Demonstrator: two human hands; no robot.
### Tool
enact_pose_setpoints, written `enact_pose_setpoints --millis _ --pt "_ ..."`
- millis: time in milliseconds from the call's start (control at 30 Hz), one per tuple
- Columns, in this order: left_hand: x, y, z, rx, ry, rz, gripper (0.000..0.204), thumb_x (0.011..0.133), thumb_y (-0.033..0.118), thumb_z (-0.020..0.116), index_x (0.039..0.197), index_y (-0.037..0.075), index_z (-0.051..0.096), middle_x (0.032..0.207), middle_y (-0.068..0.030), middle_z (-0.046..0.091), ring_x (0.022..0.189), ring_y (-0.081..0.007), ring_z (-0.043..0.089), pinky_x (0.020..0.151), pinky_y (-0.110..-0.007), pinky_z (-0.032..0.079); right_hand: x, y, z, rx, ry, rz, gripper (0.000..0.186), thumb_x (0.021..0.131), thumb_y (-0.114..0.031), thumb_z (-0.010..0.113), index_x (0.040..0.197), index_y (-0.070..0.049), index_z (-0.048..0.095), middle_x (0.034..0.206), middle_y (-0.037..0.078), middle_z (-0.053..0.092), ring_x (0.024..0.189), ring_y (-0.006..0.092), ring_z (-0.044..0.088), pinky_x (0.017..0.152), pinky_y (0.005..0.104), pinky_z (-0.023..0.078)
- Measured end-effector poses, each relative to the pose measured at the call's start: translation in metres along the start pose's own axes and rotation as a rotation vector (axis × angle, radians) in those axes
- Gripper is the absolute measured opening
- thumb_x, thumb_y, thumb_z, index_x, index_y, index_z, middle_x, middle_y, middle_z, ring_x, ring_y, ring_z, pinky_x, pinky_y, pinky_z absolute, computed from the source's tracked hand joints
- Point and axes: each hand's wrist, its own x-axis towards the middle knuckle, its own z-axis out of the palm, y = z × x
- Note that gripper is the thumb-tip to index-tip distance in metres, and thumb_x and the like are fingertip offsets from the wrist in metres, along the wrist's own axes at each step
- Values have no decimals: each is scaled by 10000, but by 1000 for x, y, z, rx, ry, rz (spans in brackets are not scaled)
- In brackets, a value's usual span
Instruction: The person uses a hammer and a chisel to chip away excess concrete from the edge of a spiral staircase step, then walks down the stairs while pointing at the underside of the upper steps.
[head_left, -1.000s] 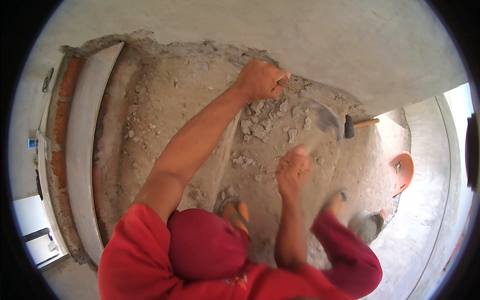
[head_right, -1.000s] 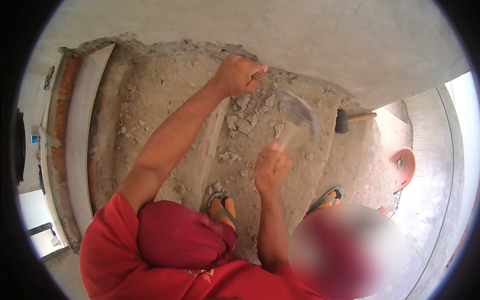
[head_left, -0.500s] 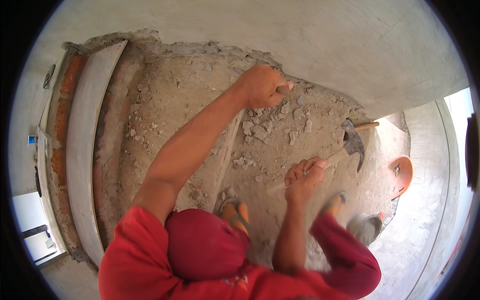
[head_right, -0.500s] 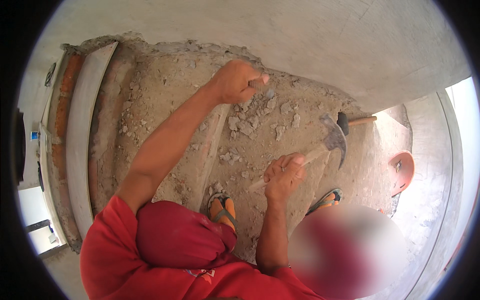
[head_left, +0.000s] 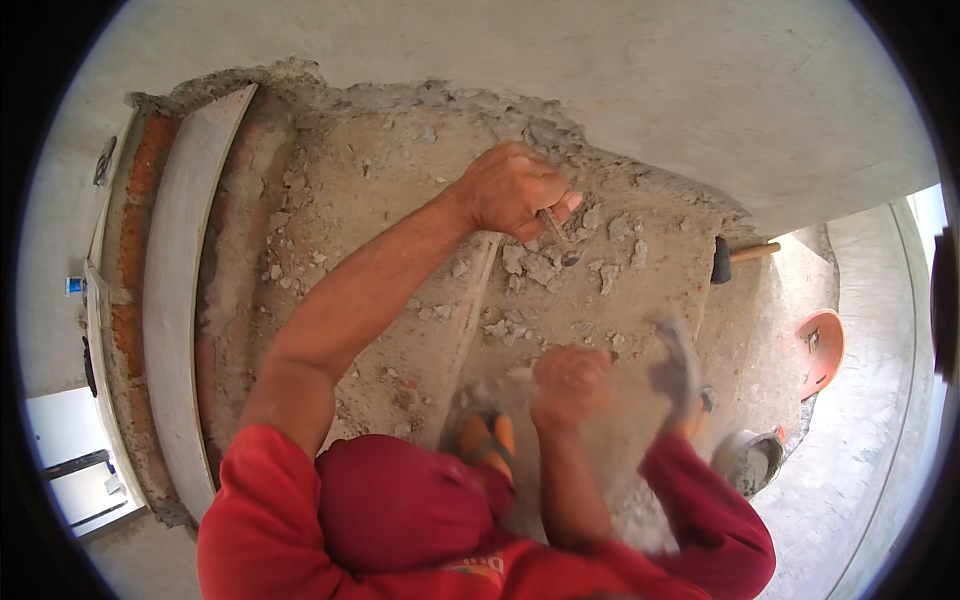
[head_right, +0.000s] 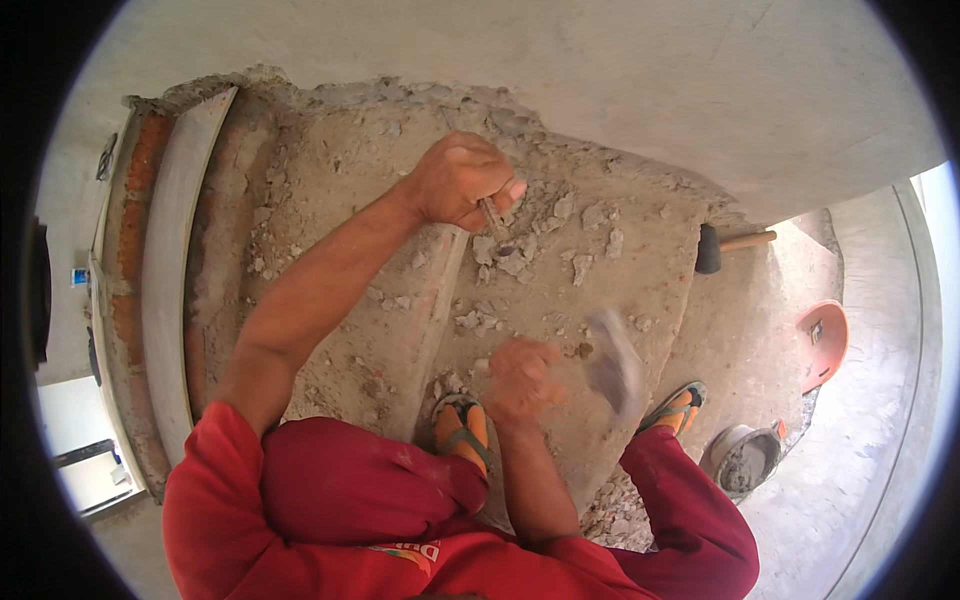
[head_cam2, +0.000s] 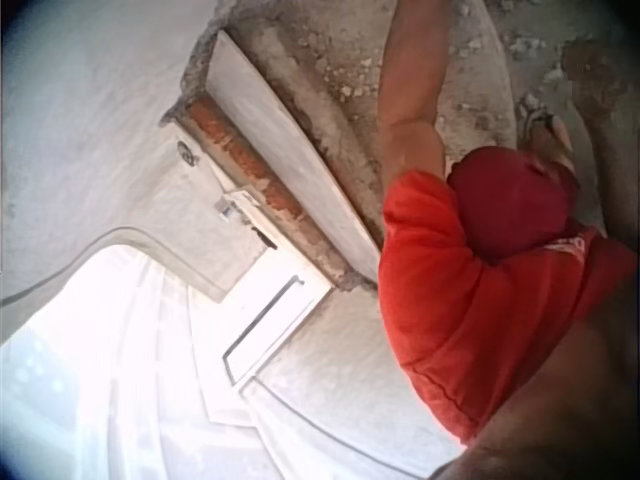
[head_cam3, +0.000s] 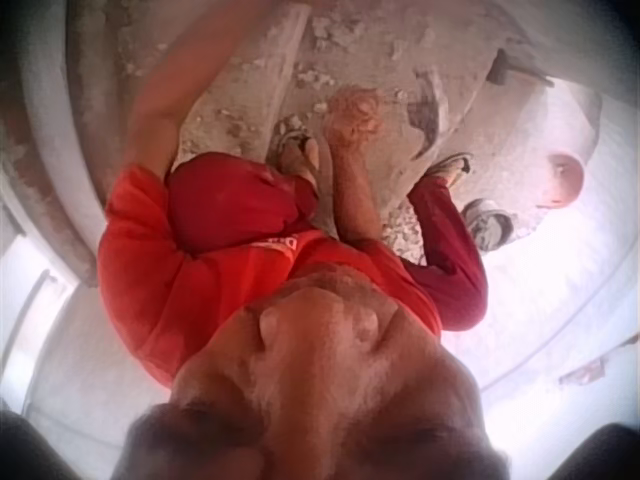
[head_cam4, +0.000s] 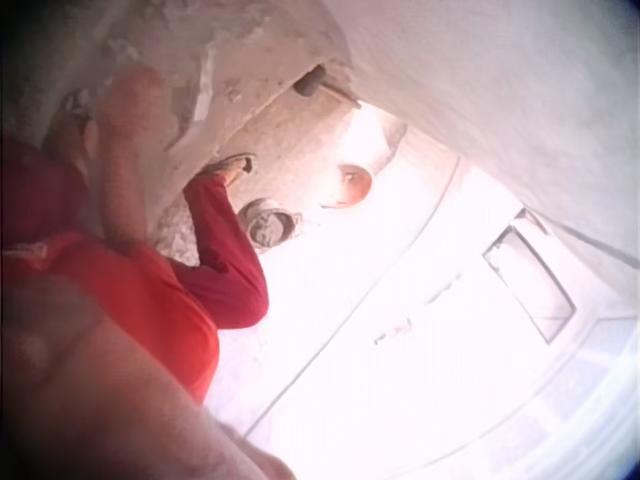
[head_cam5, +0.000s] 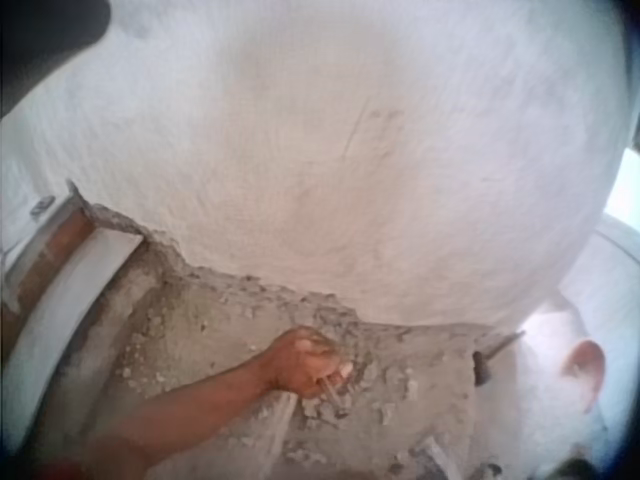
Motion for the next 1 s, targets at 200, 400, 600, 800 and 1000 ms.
enact_pose_setpoints --millis 200,400,600,800,1000 --pt "-3 -5 5 57 15 54 375 892 186 714 588 119 506 547 25 586 480 -194 584 462 -346 471 -3 1 2 83 -76 -23 211 1002 -244 522 811 -154 514 714 -6 503 624 146 507 556 317 459" --pt "4 -5 4 11 79 4 342 941 217 689 622 149 586 585 27 659 511 -163 653 432 -325 482 8 5 1 -606 -123 -90 409 1061 -267 484 715 -53 523 621 34 480 472 177 403 467 320 375" --pt "7 -8 6 2 110 -29 326 930 194 693 627 142 584 602 23 670 530 -164 669 443 -323 493 -8 1 -2 -149 36 -129 393 1061 -270 484 723 -70 506 621 -1 458 503 134 408 480 275 329" --pt "6 -9 -2 -79 172 -3 309 884 174 723 619 132 569 640 20 697 552 -168 680 466 -335 511 5 -15 2 -177 -162 -153 363 1089 -323 451 790 -119 460 694 -42 436 600 70 425 540 203 358" --pt "3 -7 3 -38 142 -43 307 905 171 706 628 125 582 649 10 705 556 -171 681 469 -336 510 25 1 -4 -846 -89 -445 298 1029 -259 529 784 -91 528 682 14 538 553 144 483 467 284 356"
